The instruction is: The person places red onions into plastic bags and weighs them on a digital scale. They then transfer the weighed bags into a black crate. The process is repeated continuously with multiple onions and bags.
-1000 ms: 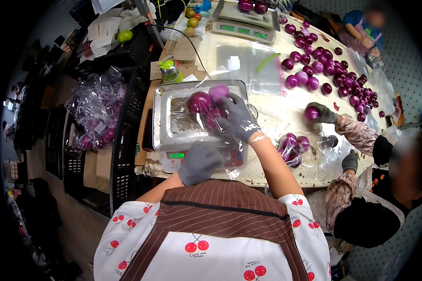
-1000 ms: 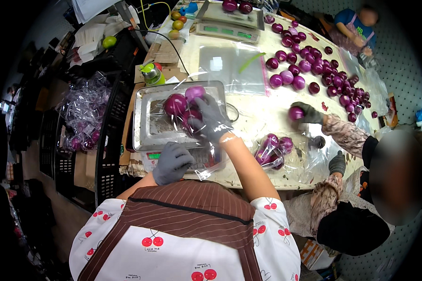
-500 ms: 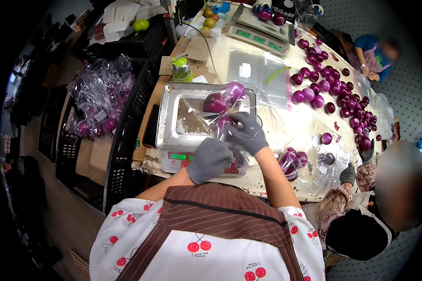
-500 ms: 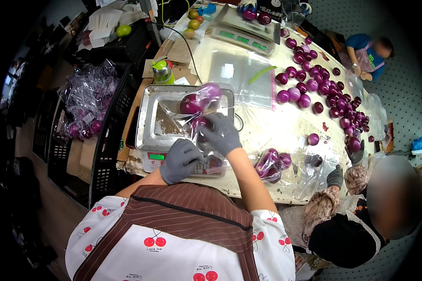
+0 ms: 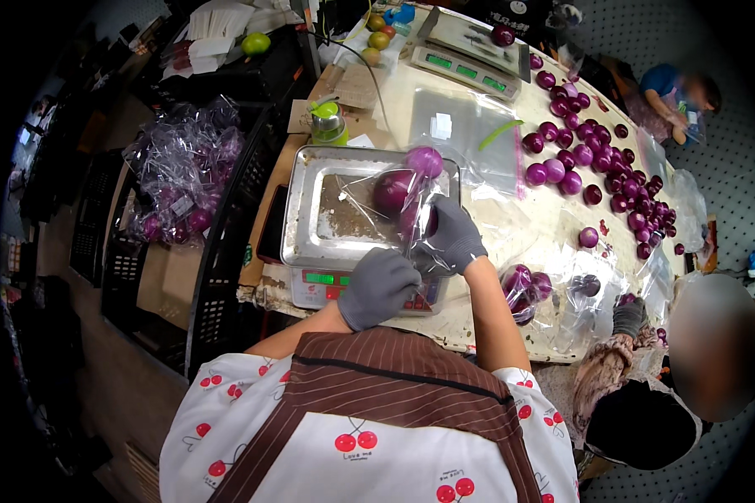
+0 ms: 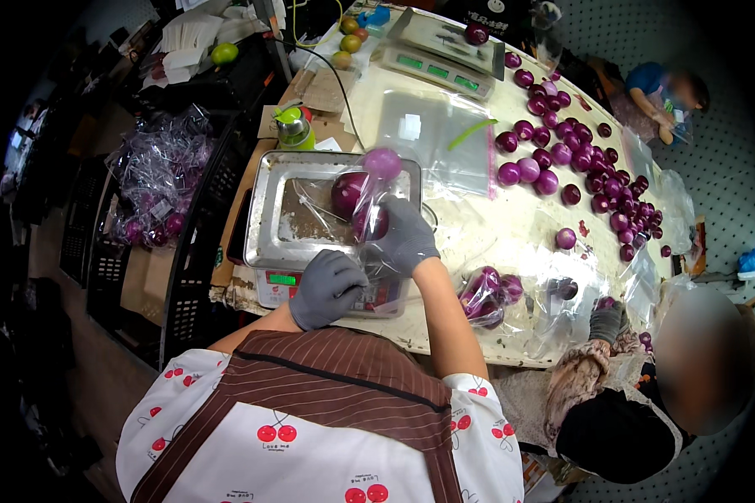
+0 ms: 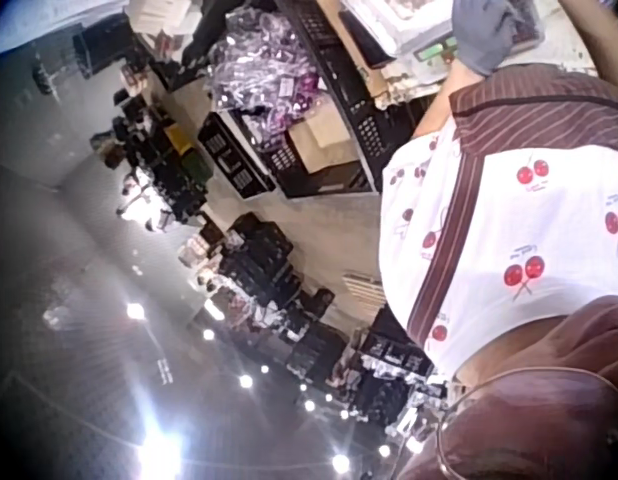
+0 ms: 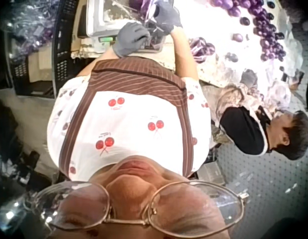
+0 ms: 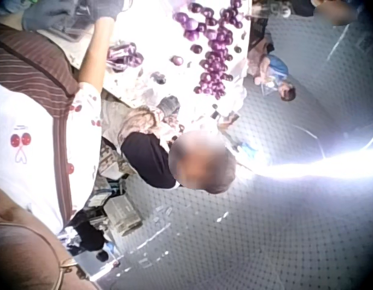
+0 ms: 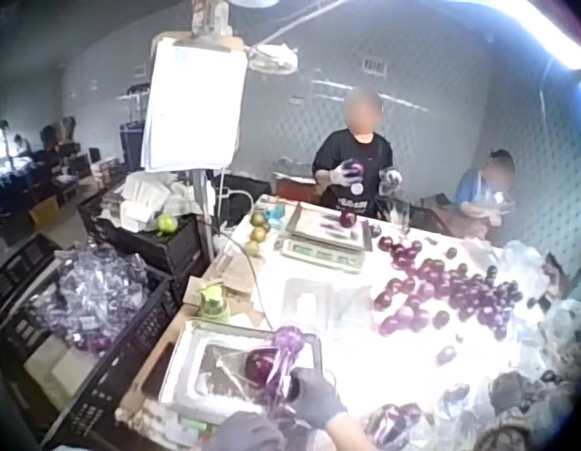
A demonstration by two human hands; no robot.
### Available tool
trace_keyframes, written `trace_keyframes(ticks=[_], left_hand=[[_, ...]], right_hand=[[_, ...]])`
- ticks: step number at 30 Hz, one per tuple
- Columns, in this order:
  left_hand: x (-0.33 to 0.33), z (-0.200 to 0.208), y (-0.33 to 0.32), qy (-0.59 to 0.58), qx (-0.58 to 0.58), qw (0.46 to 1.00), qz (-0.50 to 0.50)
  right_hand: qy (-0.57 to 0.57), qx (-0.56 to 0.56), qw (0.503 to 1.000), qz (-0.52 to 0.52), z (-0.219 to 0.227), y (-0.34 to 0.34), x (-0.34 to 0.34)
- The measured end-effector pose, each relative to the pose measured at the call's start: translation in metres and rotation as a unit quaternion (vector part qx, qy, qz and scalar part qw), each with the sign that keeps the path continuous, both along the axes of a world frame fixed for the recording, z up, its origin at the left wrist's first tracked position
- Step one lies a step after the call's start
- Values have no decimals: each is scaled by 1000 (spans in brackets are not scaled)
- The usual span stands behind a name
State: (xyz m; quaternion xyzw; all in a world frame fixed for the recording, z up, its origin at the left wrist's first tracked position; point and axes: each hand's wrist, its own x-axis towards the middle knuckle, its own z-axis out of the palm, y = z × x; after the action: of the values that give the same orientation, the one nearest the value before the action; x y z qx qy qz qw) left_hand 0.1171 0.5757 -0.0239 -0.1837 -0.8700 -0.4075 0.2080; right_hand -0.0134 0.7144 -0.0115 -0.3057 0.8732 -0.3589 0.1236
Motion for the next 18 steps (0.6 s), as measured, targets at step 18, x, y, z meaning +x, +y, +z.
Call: trace_keyframes(ticks=[18], left_hand=[[-7, 2, 11, 16, -37, 999, -29]], right_hand=[[-70, -53, 990, -106, -11, -17, -6]])
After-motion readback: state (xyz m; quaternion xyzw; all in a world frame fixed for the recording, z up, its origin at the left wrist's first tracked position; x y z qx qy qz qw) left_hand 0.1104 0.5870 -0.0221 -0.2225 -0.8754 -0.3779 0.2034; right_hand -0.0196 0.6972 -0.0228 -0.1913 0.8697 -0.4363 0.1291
